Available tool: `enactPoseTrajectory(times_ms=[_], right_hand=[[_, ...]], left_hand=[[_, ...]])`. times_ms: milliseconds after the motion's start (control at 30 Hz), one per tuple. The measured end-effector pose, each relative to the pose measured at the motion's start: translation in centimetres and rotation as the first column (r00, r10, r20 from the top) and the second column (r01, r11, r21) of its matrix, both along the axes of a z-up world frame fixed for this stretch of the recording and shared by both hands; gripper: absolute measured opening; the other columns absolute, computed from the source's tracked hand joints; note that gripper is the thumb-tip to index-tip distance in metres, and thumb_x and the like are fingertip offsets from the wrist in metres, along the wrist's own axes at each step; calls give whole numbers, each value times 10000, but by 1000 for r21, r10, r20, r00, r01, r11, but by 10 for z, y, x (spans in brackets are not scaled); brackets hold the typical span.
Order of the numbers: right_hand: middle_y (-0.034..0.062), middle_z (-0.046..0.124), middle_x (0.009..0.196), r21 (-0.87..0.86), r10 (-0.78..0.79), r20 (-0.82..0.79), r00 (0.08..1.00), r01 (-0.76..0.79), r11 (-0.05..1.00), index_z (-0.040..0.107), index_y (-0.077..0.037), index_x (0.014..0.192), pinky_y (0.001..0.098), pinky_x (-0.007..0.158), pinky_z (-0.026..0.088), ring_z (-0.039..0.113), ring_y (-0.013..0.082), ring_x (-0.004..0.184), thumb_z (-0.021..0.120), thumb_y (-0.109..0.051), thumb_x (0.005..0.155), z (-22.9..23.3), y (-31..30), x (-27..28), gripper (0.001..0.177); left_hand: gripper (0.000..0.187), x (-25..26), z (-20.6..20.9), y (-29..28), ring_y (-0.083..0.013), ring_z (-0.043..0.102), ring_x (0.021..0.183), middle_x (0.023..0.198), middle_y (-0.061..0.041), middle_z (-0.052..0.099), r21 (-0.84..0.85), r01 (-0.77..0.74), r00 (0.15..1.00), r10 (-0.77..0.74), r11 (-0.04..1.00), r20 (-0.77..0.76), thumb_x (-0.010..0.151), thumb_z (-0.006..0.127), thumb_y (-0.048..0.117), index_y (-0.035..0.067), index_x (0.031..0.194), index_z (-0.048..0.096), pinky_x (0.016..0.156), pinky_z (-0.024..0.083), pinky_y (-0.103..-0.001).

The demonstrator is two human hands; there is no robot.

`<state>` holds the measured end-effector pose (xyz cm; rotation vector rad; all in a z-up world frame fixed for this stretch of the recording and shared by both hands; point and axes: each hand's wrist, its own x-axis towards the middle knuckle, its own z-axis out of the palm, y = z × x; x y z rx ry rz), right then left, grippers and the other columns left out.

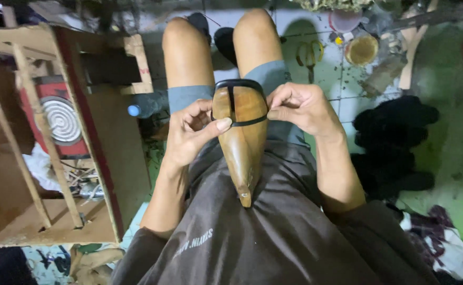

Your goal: A person is seen assembling sandals by placing straps onto a shoe last and then attaching them to the sole using manual pressure and tools.

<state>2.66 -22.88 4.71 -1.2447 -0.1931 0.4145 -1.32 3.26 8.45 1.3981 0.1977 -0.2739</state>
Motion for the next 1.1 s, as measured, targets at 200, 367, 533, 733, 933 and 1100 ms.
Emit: enactPoseTrajectory(times_ms=[200,367,533,733,933,1100], right_hand=[[185,711,958,-15,42,46,998,-42,999,663,69,917,295,764,578,677,154,862,727,121,868,23,12,3,95],[151,721,945,3,47,38,998,-47,999,673,55,932,266,733,588,643,99,844,728,105,874,42,33,8,94],[254,631,1097,122,-47,-19,999,49,991,604,75,1134,350,761,618,700,229,848,775,5,850,15,51,-7,338],[159,560,1296,-120,-183,48,982,188,975,686,-15,1209,370,887,573,668,231,1012,857,-214,829,28,68,-31,461],[171,711,1008,-120,-227,86,970,236,964,751,-5,1071,292,702,523,621,147,838,731,-65,927,48,68,-38,157],[165,738,868,-171,-239,40,970,243,955,765,3,1024,305,664,558,635,127,758,712,-51,937,55,69,-36,116]], left_hand=[[190,4,-40,22,-113,605,760,783,-60,595,-225,130,991,-133,966,-1,866,756,38,-51,1026,702,711,548,-250],[574,20,-43,21,-296,716,889,970,-199,680,-537,86,995,-41,839,95,653,769,-15,-72,1197,592,767,598,-424],[526,34,-23,26,-279,726,813,876,-183,700,-487,123,987,-57,865,149,560,833,-98,-55,1048,641,699,619,-415],[701,18,-47,38,-291,736,852,912,-161,679,-525,73,996,-31,848,89,513,876,-117,-15,1132,563,681,632,-382],[808,17,-38,34,-307,746,882,969,-231,702,-589,115,993,-86,800,77,564,879,-86,-21,1240,441,729,644,-379],[813,15,-46,39,-327,747,902,1009,-259,699,-582,127,992,-117,803,56,580,872,-71,-20,1267,441,759,638,-396]])
